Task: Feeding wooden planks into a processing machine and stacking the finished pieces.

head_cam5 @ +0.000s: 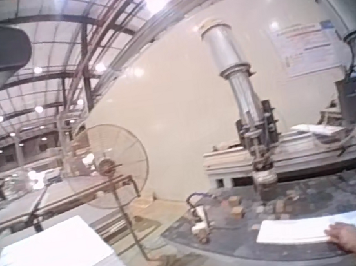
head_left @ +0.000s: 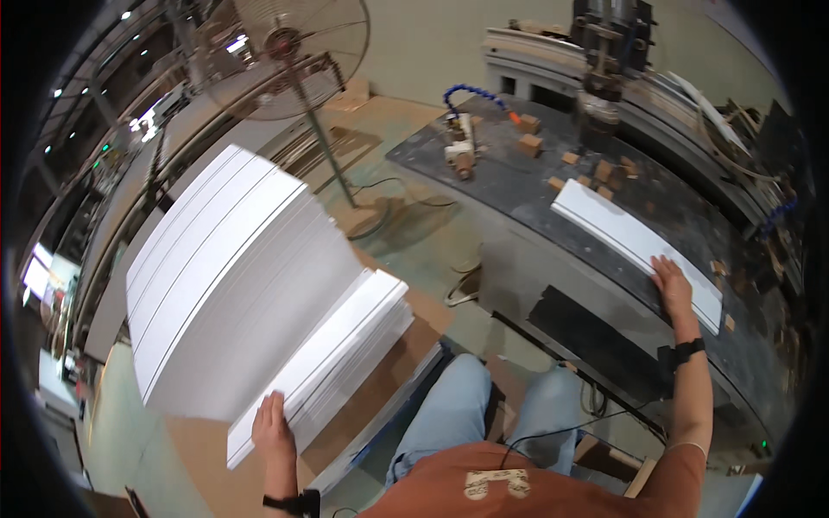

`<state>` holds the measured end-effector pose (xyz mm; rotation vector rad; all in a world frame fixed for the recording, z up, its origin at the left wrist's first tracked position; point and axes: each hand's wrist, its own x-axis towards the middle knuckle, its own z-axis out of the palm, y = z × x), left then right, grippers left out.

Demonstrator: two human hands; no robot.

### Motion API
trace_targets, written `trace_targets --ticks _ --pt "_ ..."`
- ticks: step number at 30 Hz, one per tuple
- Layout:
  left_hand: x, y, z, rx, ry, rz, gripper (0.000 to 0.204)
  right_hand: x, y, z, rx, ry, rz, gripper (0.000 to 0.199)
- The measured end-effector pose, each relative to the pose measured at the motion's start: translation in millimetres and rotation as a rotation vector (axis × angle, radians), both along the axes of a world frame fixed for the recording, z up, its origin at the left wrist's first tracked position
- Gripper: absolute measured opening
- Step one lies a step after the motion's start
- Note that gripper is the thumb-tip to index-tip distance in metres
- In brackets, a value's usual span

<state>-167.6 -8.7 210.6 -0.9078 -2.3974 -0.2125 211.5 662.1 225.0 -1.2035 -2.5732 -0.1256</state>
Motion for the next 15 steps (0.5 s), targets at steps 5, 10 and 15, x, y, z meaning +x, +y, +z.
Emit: trace_targets --ticks 5,10,15 --pt "-6.6 -0.3 -37.4 -0.056 -0.090 0.036 0.037 -10.3 -4.8 4.3 -0.090 0.029 -0.039 0.043" --pt "-18.4 -8.2 -59.9 -0.299 -0.230 -0.046 0.058 -17.4 -13.8 9.4 -0.111 0.074 -0.037 0.044" --pt "-35.5 -3.0 -57.6 -0.208 -0.283 -0.089 0.065 -16.4 -10.9 3.5 -0.114 0.090 -0.071 0.044"
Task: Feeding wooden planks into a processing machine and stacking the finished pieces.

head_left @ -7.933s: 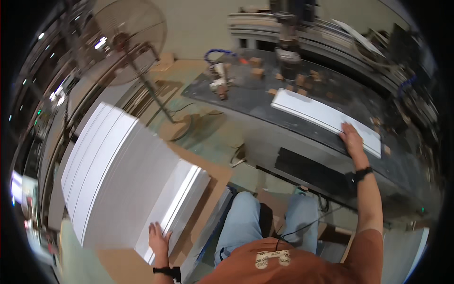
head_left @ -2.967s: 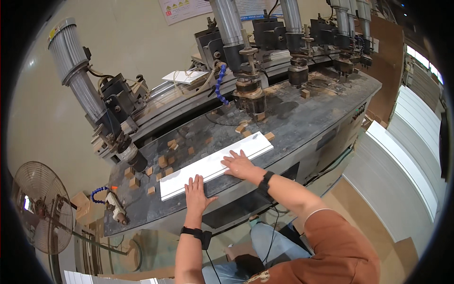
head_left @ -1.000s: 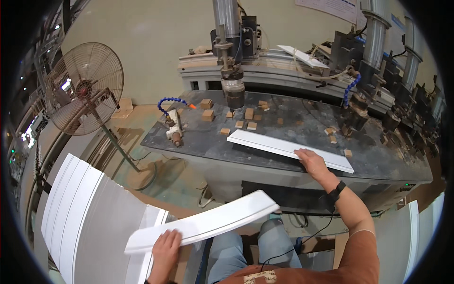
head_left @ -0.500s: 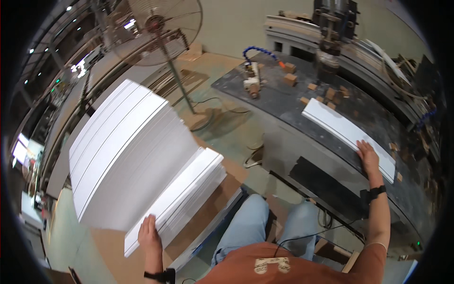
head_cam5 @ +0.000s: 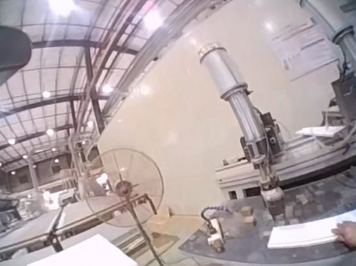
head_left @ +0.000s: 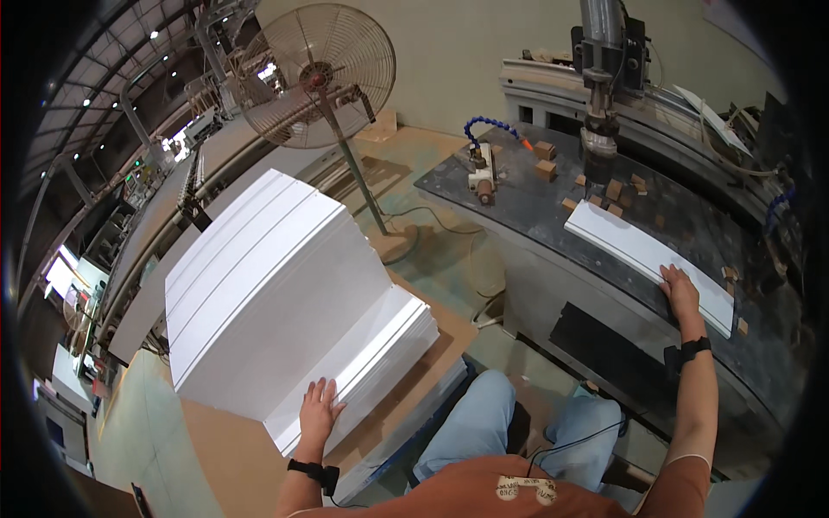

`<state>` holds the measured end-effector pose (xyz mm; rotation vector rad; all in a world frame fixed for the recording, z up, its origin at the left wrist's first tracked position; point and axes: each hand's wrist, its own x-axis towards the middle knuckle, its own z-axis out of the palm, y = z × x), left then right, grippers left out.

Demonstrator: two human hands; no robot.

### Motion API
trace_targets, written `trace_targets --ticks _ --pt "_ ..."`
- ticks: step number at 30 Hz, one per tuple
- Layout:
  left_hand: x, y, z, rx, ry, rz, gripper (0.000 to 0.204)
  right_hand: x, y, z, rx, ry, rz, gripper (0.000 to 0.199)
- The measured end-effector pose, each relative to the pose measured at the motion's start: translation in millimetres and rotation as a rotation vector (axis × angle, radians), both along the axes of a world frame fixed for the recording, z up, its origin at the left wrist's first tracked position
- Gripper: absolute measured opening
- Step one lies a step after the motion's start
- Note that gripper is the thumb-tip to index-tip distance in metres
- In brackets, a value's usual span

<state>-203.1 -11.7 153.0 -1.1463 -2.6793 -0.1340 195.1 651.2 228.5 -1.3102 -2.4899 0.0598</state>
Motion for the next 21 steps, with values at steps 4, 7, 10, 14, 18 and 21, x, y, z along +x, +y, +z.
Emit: trace_targets --ticks 4,7,10,14,18,21 --pt "1.7 65.3 7.2 0.044 -0.083 -0.003 0.058 33.8 18.1 -13.9 0.033 -0.025 0.011 0.045" --pt "18.4 149.8 43.6 0.193 -0.156 -0.271 0.057 13.5 24.5 -22.2 0.046 -0.071 0.094 0.037" --pt "35.9 258.3 82.7 0.248 -0.170 -0.573 0.054 -3.7 33.8 -28.6 0.177 -0.019 0.090 0.034" --pt "89.3 408.6 98.1 0.288 -0.092 -0.947 0.054 -12.1 16.1 -21.8 0.250 -0.019 0.039 0.042" --pt "159.6 525.3 86.2 0.264 -0.031 -1.129 0.066 -5.2 -3.6 -3.9 0.145 -0.015 -0.044 0.047" --pt "188.2 566.8 75.0 0.252 0.085 -1.184 0.085 1.3 -7.3 -6.6 0.145 -0.015 -0.062 0.049"
